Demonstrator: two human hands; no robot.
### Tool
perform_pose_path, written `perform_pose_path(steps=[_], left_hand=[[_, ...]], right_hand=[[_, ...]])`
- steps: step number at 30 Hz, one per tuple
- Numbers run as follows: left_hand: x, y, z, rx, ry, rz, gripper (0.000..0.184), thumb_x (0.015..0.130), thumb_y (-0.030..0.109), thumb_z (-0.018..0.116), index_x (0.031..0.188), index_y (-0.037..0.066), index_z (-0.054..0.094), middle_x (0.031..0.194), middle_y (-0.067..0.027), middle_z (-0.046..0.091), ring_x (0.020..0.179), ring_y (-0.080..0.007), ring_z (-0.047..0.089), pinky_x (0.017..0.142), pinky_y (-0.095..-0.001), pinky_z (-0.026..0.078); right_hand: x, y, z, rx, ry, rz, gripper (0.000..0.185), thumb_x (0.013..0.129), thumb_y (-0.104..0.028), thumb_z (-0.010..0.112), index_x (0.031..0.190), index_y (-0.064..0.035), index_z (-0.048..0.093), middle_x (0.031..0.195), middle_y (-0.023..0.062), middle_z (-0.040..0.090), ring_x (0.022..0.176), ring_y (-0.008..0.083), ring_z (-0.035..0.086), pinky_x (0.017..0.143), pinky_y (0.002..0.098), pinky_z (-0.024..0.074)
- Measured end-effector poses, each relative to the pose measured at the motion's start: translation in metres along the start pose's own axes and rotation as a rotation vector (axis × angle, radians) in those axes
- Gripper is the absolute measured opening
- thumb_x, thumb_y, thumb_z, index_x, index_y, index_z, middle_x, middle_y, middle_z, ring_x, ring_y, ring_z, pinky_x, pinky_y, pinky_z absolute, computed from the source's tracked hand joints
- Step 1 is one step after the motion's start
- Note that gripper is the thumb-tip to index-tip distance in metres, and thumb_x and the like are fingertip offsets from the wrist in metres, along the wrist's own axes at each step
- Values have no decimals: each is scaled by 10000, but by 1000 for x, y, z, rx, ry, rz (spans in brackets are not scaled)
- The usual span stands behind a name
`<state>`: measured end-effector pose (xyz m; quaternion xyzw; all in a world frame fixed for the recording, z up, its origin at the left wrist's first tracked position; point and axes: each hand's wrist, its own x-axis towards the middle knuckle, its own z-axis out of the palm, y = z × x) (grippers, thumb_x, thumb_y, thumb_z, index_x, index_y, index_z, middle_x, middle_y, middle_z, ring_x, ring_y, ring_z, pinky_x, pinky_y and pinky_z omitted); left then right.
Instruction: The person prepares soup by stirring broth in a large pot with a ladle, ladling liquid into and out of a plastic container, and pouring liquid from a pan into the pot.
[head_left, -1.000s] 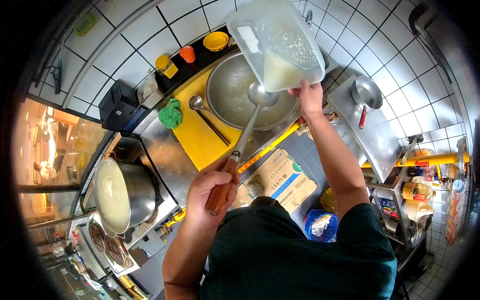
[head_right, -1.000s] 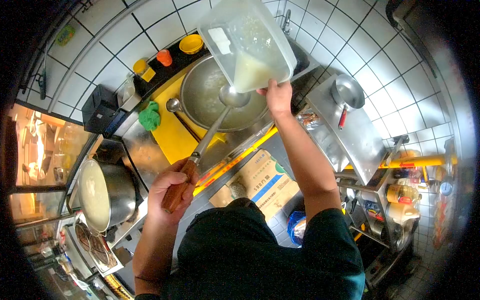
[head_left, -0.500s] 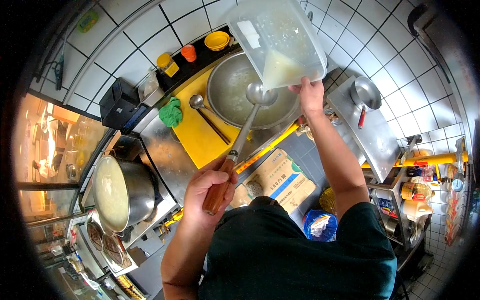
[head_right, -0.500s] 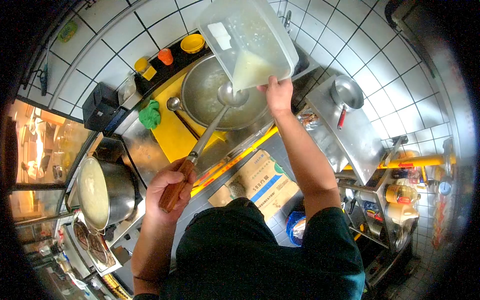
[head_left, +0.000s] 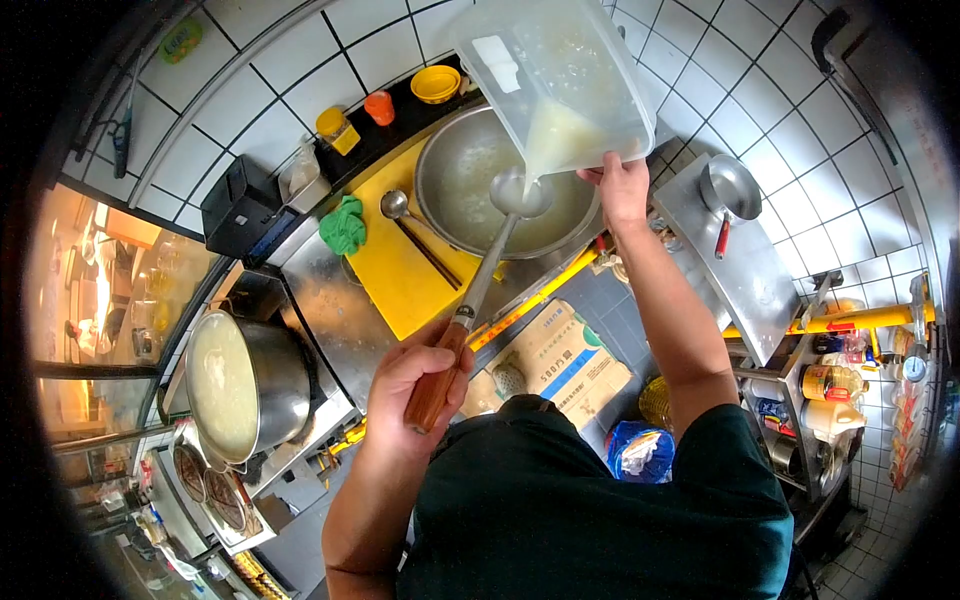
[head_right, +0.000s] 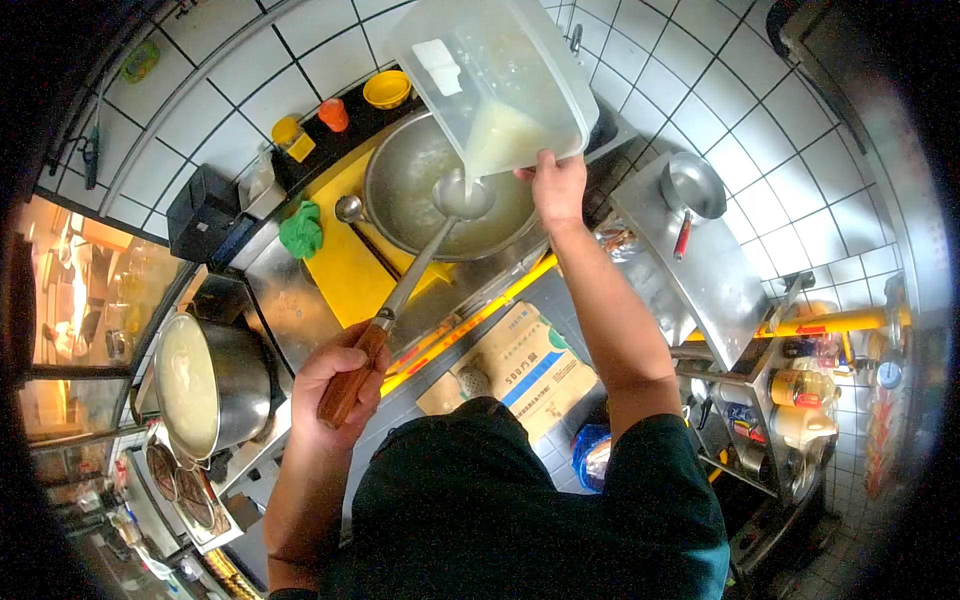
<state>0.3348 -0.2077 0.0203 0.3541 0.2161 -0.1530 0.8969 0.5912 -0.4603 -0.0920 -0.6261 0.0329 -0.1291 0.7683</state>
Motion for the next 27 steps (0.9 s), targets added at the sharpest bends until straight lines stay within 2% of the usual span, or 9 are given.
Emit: perform_pose_path(steps=[9,24,27], left_hand=[[-4,1,-3,9,-26,6,487,793,122,601,1180,-144,472,852,-177,610,476,-148,530,344,-220,408],[-11,0,-8,-55,-21,-15,570,783,79,587,1276,-160,427,848,-213,606,476,-192,545,332,-225,420],[-13,0,-8,-35,-17,-22,556,786,81,597,1282,-136,470,842,-197,625,472,-172,534,392,-222,419]], right_hand=[[-1,0,2,-28,-12,-19,294,971,-38,427,1242,64,475,1134,162,620,885,233,670,665,322,609],[-4,-7,5,-29,-5,-40,309,961,-24,416,1250,70,470,1134,164,615,887,236,667,666,316,611],[-5,-7,6,-16,3,-45,315,958,-24,415,1253,72,470,1137,165,615,892,239,667,669,317,611]])
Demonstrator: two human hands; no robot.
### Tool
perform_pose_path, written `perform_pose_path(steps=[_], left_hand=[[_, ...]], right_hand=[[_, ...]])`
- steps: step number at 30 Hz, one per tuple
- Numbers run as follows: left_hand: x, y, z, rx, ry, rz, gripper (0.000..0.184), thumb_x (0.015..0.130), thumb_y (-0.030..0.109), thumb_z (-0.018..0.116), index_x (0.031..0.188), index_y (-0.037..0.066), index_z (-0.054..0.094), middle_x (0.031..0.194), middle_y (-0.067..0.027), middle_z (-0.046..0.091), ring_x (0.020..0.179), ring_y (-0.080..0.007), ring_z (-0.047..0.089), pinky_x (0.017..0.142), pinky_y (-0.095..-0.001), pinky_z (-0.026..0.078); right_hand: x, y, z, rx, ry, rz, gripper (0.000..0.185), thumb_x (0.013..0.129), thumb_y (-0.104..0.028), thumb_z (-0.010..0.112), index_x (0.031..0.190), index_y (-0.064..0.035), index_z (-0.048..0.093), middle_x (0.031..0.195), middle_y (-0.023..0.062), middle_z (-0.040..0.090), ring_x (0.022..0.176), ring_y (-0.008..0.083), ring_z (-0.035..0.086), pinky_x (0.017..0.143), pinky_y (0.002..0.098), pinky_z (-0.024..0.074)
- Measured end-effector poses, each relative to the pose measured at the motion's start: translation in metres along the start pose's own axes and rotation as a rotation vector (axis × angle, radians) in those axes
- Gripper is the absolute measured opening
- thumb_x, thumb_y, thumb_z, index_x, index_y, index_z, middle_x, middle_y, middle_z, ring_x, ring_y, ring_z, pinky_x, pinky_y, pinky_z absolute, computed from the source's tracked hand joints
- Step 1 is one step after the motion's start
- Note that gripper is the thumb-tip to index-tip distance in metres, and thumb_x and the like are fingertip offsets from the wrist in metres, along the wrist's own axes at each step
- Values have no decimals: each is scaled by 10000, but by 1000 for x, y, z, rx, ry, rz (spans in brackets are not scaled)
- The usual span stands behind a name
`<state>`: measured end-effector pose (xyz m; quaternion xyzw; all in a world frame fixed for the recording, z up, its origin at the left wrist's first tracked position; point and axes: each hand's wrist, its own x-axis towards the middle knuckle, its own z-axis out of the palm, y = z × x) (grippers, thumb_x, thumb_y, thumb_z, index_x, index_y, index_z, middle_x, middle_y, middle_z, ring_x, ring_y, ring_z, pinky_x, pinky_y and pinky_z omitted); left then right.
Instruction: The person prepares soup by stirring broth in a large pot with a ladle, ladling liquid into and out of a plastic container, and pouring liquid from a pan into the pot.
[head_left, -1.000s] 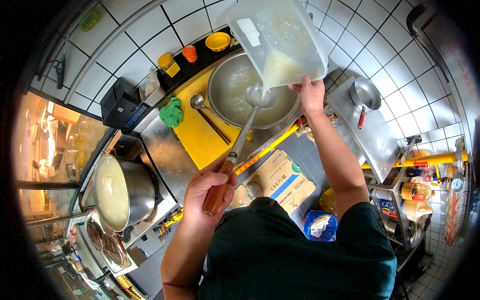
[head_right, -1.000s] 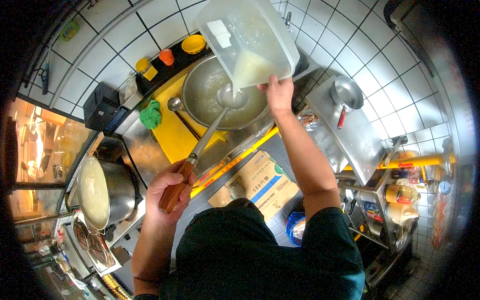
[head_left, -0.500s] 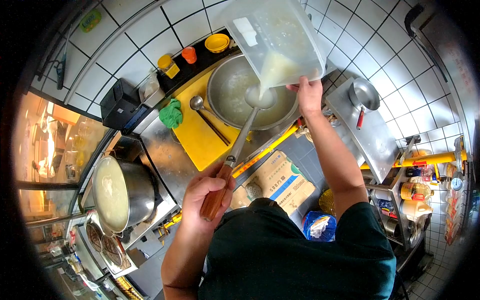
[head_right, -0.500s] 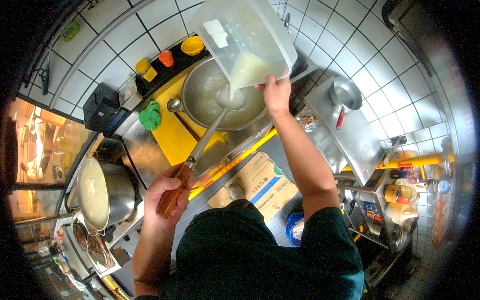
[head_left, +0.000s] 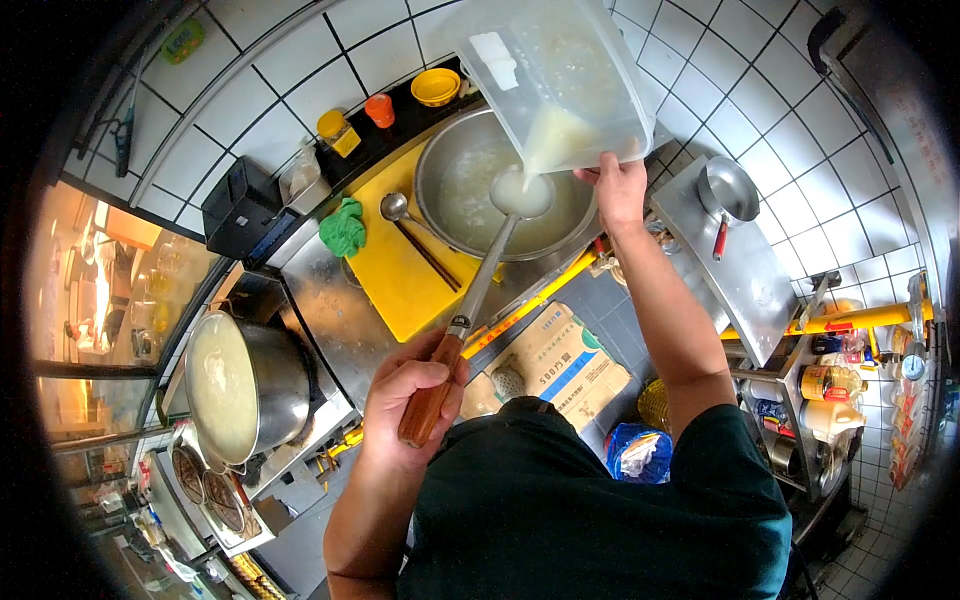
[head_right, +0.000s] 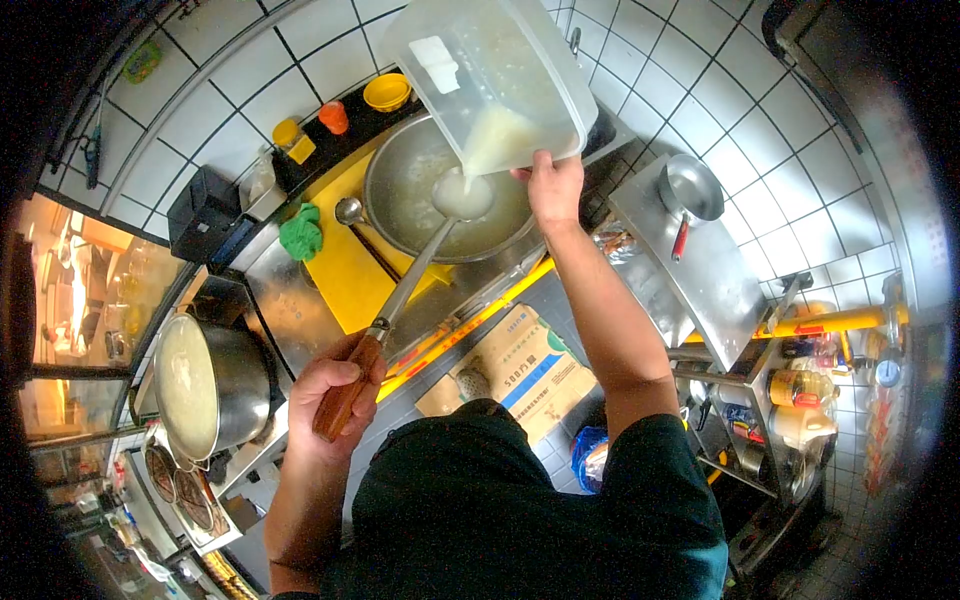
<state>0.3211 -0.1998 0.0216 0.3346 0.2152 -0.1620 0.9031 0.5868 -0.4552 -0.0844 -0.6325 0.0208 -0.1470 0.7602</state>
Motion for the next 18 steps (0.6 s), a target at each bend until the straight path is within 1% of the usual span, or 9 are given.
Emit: perform_pose_path(steps=[9,15,18], left_hand=[[-2,-2,-3,-31,-13,8,558,790,79,607,1284,-137,464,844,-187,624,494,-181,558,416,-229,442],[-4,0,-5,-37,-7,0,571,788,70,608,1301,-138,467,861,-194,631,500,-187,564,429,-235,448],[-5,1,-5,-15,-14,1,577,788,66,605,1309,-138,466,875,-202,633,508,-192,564,455,-239,462]], right_hand=[[-4,-5,3,-20,-14,4,323,949,-22,416,1251,73,477,1151,165,612,908,238,663,672,321,612],[-6,-6,7,-1,-5,29,325,944,-15,416,1251,64,485,1147,158,615,905,237,665,670,321,610],[-6,-4,7,11,-4,32,329,944,-14,415,1257,59,482,1153,160,613,901,237,667,672,321,611]])
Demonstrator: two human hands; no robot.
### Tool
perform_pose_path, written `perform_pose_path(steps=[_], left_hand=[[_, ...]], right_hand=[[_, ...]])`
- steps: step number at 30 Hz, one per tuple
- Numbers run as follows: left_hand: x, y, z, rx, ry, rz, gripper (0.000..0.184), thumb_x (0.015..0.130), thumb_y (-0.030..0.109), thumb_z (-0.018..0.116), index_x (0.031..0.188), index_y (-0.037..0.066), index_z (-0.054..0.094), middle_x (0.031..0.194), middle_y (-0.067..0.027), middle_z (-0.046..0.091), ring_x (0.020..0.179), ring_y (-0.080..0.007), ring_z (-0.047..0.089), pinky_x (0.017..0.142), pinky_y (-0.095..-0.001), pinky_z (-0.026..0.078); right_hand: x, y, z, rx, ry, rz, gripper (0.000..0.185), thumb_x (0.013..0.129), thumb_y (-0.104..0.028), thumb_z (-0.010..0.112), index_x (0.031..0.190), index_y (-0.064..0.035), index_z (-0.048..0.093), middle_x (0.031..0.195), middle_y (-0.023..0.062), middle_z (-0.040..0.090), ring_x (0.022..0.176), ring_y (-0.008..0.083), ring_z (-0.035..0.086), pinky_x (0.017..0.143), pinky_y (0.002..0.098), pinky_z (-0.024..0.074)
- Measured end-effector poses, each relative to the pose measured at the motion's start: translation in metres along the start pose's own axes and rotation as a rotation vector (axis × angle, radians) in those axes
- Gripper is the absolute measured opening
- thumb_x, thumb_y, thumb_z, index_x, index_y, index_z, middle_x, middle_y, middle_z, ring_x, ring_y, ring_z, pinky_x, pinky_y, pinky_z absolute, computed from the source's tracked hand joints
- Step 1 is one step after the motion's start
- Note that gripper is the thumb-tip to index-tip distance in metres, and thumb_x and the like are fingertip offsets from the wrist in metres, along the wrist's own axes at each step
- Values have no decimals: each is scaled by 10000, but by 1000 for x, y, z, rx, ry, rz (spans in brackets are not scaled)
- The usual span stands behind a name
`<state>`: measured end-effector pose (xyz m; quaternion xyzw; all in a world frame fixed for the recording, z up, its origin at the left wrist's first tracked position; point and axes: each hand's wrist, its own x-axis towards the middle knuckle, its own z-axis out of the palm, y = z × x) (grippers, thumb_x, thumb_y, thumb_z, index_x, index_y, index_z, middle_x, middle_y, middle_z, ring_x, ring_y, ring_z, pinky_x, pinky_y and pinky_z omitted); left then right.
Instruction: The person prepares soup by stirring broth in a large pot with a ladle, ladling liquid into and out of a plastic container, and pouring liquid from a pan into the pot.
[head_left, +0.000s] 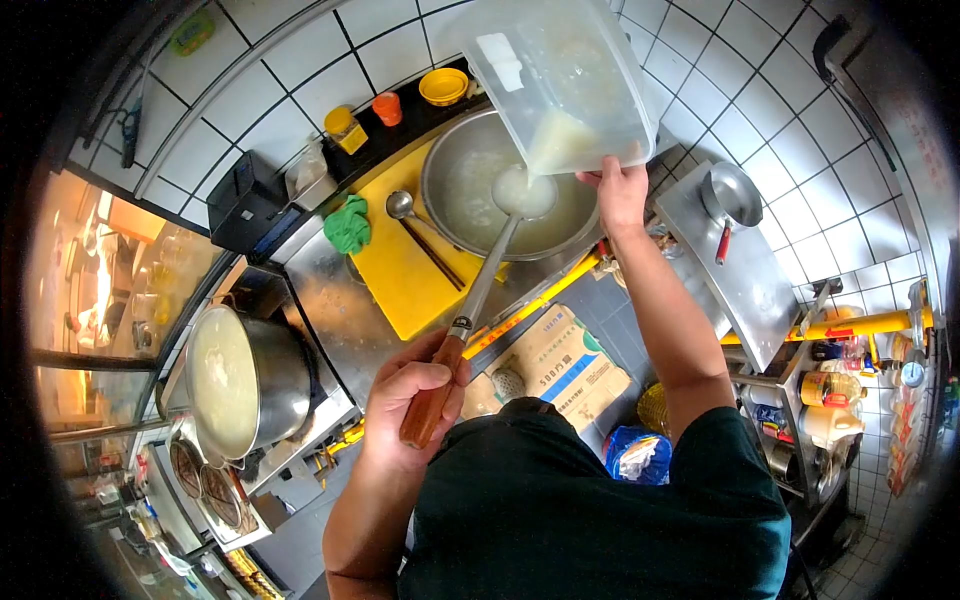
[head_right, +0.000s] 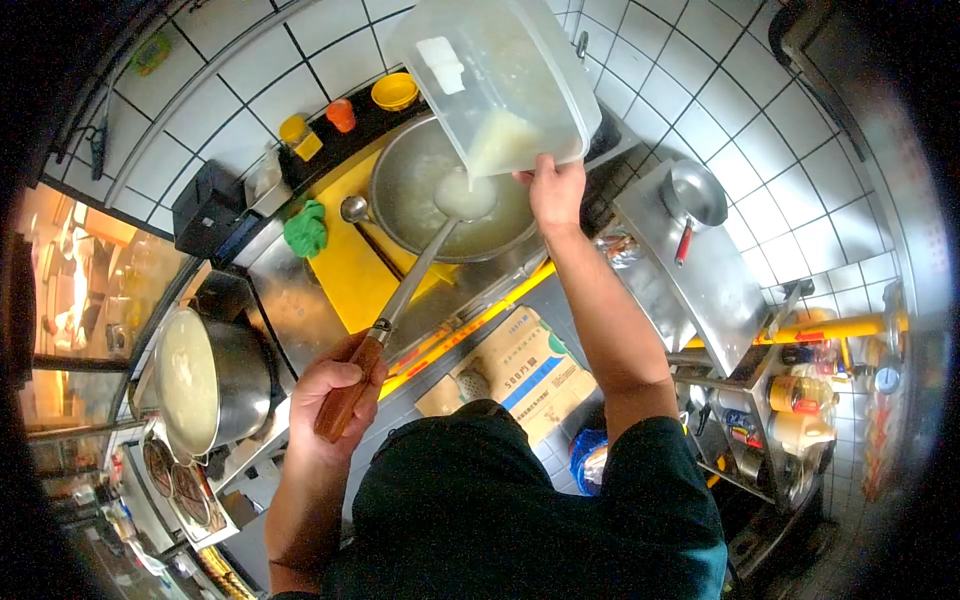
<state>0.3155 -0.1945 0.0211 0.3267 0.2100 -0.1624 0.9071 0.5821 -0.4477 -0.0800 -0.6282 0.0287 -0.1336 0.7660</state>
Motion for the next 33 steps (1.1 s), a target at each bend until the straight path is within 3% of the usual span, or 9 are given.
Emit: perform_pose_path(steps=[7,13,20,24,25,33], left_hand=[[0,-1,2,4,8,8,563,788,57,596,1301,-138,469,864,-197,623,523,-196,561,488,-248,463],[-4,2,3,1,12,6,557,787,61,599,1293,-134,475,857,-195,622,520,-193,556,459,-244,443],[-7,1,-1,23,18,24,554,784,78,600,1286,-126,485,865,-186,625,512,-176,540,444,-238,433],[-10,2,-9,-2,-3,26,551,781,86,606,1279,-120,492,867,-177,621,516,-173,542,440,-239,427],[-12,3,-11,-6,7,32,547,782,86,606,1276,-120,493,864,-175,620,518,-172,543,439,-239,425],[-53,17,-30,-124,50,83,558,791,98,606,1290,-113,475,866,-163,599,515,-162,532,430,-230,418]], right_hand=[[-1,-2,1,4,6,12,333,948,-16,416,1265,73,467,1169,173,604,907,247,669,676,323,615],[8,-20,6,129,64,277,359,947,-12,409,1287,89,467,1177,206,598,868,273,679,644,315,630],[30,-30,-4,183,70,488,344,984,-69,434,1265,129,449,1211,223,572,960,318,661,682,305,654],[35,-29,-17,173,8,508,332,981,-70,455,1257,114,465,1179,222,593,955,320,664,668,287,649],[35,-33,-19,141,-11,519,294,989,-48,445,1236,110,470,1163,239,591,953,370,655,739,314,649],[11,-65,-22,153,-78,549,251,981,-52,450,1173,107,481,1107,247,605,965,364,651,775,305,644]])
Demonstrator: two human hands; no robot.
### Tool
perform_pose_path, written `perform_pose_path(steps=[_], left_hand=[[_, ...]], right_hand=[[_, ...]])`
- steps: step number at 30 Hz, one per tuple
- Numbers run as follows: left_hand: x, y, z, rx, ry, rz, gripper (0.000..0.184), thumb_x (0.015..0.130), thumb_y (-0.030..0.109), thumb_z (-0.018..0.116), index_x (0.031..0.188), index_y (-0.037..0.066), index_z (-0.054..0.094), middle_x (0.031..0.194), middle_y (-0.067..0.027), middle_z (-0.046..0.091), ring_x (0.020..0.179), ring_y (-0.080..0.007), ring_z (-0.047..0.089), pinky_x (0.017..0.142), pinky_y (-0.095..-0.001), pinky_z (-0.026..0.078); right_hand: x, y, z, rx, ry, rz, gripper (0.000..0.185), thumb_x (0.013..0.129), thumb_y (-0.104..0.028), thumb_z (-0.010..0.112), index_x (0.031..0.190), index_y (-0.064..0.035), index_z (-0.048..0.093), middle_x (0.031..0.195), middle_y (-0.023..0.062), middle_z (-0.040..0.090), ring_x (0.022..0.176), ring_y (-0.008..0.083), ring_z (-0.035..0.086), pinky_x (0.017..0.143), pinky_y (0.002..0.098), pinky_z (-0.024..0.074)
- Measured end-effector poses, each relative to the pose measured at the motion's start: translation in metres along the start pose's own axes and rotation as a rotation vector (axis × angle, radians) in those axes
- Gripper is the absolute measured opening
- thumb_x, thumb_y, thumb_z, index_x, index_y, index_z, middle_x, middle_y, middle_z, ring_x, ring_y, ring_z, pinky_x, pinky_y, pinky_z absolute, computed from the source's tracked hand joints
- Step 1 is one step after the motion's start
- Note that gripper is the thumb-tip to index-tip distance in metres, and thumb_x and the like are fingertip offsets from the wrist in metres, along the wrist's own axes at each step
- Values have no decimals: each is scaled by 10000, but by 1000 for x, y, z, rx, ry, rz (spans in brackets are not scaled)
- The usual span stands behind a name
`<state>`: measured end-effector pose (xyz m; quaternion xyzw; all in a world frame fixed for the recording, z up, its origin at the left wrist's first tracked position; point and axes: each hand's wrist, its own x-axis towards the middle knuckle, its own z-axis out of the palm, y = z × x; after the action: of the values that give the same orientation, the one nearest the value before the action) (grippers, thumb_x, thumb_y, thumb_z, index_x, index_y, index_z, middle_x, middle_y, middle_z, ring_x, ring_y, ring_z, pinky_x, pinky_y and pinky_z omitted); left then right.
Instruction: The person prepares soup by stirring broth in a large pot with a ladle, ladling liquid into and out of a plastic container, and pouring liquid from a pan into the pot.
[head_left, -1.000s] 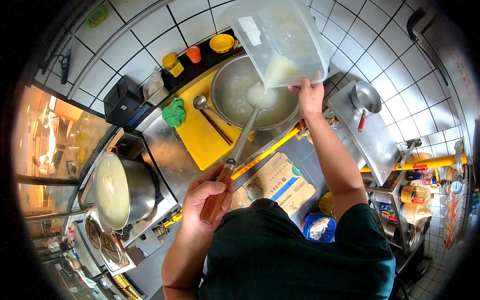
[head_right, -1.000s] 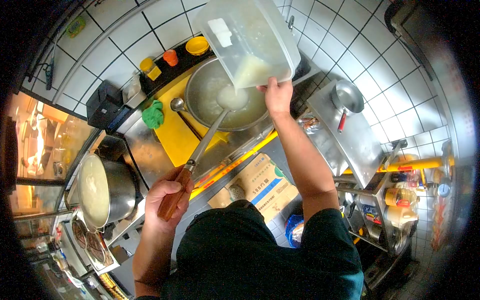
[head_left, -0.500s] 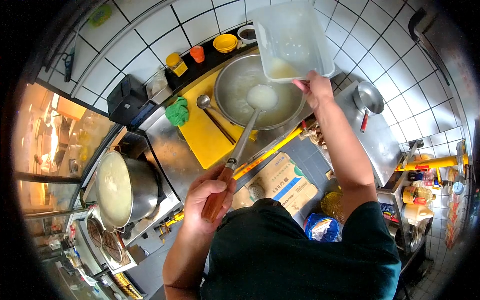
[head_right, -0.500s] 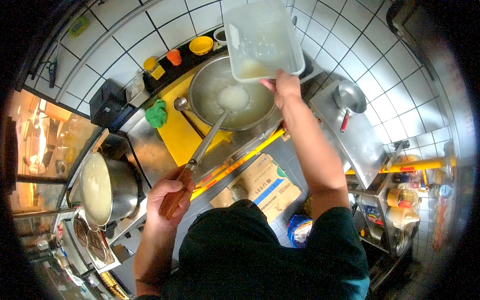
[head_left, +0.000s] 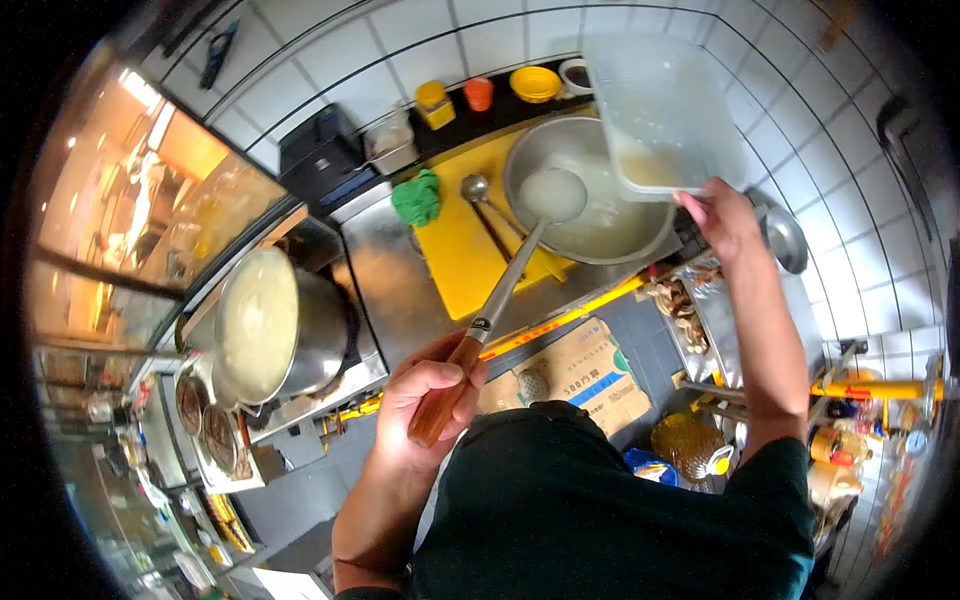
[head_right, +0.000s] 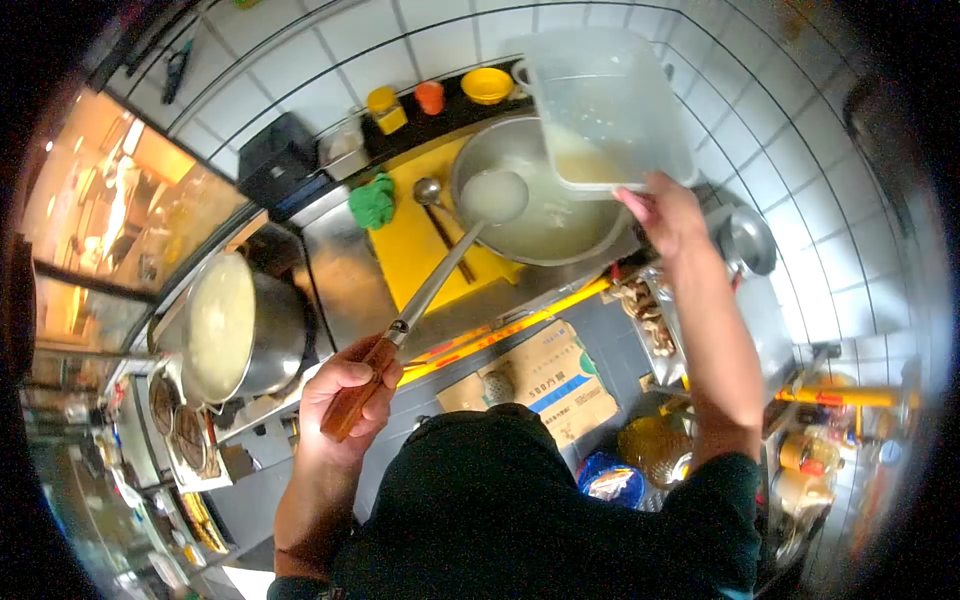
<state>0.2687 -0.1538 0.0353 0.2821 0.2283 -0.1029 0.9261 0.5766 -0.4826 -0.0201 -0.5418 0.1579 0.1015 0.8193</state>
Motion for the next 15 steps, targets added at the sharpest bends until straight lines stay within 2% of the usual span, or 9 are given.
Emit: perform_pose_path(steps=[3,4,7,11,12,15], left_hand=[[-26,11,-10,-103,47,87,574,790,88,594,1301,-120,434,895,-219,583,453,-187,506,330,-240,385],[-35,16,-15,-107,39,104,587,797,101,595,1315,-114,426,900,-212,579,461,-165,491,330,-238,371],[-66,29,-28,-118,42,208,562,797,109,615,1295,-96,457,894,-165,600,518,-162,522,431,-225,422],[-104,46,-55,-225,63,400,487,823,54,588,1267,-102,461,887,-201,612,529,-180,584,452,-203,493],[-114,51,-66,-261,105,431,489,832,43,583,1284,-99,461,901,-212,604,510,-183,588,379,-223,469],[-145,64,-88,-234,250,577,446,840,38,558,1250,-113,467,887,-208,606,492,-159,573,359,-209,457]], right_hand=[[-19,-6,2,-15,-19,77,259,978,-80,479,1162,101,500,1086,236,615,983,343,648,781,292,641],[-27,-5,5,-44,-48,64,250,974,-83,490,1146,97,515,1082,231,616,975,328,655,784,281,639],[-46,-3,5,-79,-155,95,241,956,-92,518,1099,101,538,1089,224,631,964,285,675,842,294,622],[-74,15,24,-119,-211,132,224,952,-99,539,1082,83,553,1025,182,655,876,250,700,780,232,623],[-84,21,31,-105,-228,137,221,952,-101,543,1079,79,556,1007,174,661,857,245,704,764,222,624],[-99,46,49,-139,-277,221,179,959,-131,544,1035,29,572,959,145,675,832,235,714,662,168,609]])
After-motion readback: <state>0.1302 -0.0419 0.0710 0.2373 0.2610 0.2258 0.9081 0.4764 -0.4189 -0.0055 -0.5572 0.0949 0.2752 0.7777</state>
